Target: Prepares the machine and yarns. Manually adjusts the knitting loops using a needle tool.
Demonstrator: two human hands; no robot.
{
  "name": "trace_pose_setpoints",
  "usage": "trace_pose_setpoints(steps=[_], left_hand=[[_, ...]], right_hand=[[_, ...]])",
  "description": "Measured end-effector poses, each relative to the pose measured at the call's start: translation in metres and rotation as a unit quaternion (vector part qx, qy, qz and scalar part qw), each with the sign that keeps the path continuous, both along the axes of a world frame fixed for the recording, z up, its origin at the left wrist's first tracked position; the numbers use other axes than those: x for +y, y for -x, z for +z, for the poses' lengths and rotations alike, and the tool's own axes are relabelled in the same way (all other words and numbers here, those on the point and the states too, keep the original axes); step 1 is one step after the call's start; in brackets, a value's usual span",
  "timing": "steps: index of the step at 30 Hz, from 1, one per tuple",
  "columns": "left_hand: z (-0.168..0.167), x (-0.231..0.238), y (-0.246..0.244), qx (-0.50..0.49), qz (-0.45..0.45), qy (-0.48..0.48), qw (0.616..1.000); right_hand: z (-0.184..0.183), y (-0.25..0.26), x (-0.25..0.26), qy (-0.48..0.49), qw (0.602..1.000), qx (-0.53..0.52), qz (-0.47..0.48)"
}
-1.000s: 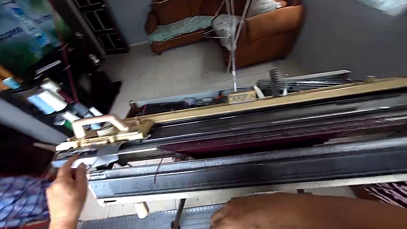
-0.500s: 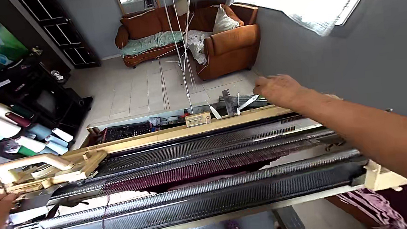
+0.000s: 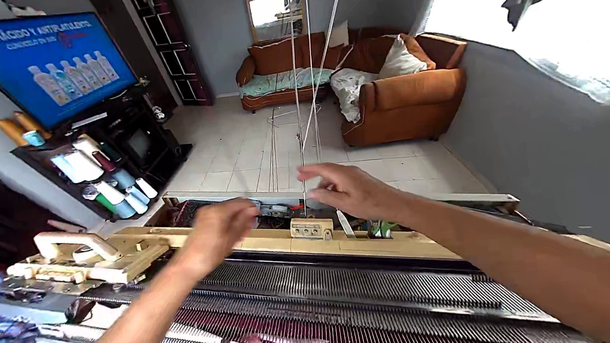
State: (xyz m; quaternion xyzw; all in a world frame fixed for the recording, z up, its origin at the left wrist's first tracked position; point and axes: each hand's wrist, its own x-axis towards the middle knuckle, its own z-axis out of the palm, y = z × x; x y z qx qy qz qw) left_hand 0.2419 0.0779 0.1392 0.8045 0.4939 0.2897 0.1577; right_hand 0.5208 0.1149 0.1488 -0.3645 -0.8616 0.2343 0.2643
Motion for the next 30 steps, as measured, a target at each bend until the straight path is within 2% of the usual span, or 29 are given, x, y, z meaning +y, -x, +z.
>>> trace_pose_setpoints(steps=[2, 3, 7, 10, 12, 14, 17, 19, 20, 21, 22, 24, 25, 27, 30], left_hand=[[0.001, 0.029, -0.047, 0.018, -0.076, -0.016, 0.997], [0.0, 0.045, -0.062, -0.002, -0.083, -0.005, 0.997], [-0.012, 0.107, -0.08, -0.075, 0.002, 0.077, 0.994], [-0.037, 0.139, -0.087, -0.072, 0.041, 0.177, 0.981], [-0.047, 0.154, -0.1, -0.066, 0.035, 0.255, 0.964], [-0.049, 0.168, -0.114, -0.093, 0.03, 0.271, 0.958], [-0.032, 0.183, -0.124, -0.168, 0.069, 0.228, 0.957], [-0.02, 0.179, -0.12, -0.179, 0.089, 0.2, 0.959], [-0.016, 0.173, -0.115, -0.17, 0.096, 0.194, 0.961], [-0.012, 0.165, -0.106, -0.149, 0.101, 0.194, 0.964], [-0.008, 0.153, -0.095, -0.127, 0.1, 0.197, 0.967], [0.0, 0.124, -0.073, -0.081, 0.09, 0.187, 0.975], [0.005, 0.108, -0.062, -0.064, 0.083, 0.177, 0.979], [0.017, 0.072, -0.043, -0.045, 0.074, 0.17, 0.982], [0.03, 0.014, -0.018, -0.03, 0.051, 0.136, 0.989]], right_hand=[[0.022, 0.019, 0.014, 0.055, 0.997, 0.052, 0.033], [0.028, 0.022, 0.021, 0.052, 0.995, 0.085, 0.032], [0.052, -0.002, 0.047, 0.058, 0.978, 0.187, -0.073], [0.049, -0.023, 0.062, 0.133, 0.953, 0.245, -0.119], [0.042, -0.028, 0.07, 0.161, 0.948, 0.238, -0.137], [0.039, -0.03, 0.079, 0.144, 0.947, 0.243, -0.15], [0.038, -0.036, 0.093, 0.092, 0.941, 0.302, -0.126], [0.04, -0.04, 0.076, 0.063, 0.952, 0.278, -0.113], [0.056, -0.039, 0.044, 0.065, 0.966, 0.205, -0.143], [0.093, -0.029, -0.001, 0.151, 0.962, 0.063, -0.217], [0.111, -0.019, -0.03, 0.181, 0.944, -0.05, -0.27], [0.106, -0.022, -0.053, 0.184, 0.917, -0.206, -0.288], [0.096, -0.031, -0.057, 0.198, 0.905, -0.246, -0.285], [0.069, -0.051, -0.054, 0.255, 0.888, -0.217, -0.317], [0.048, -0.061, -0.056, 0.371, 0.859, -0.041, -0.351]])
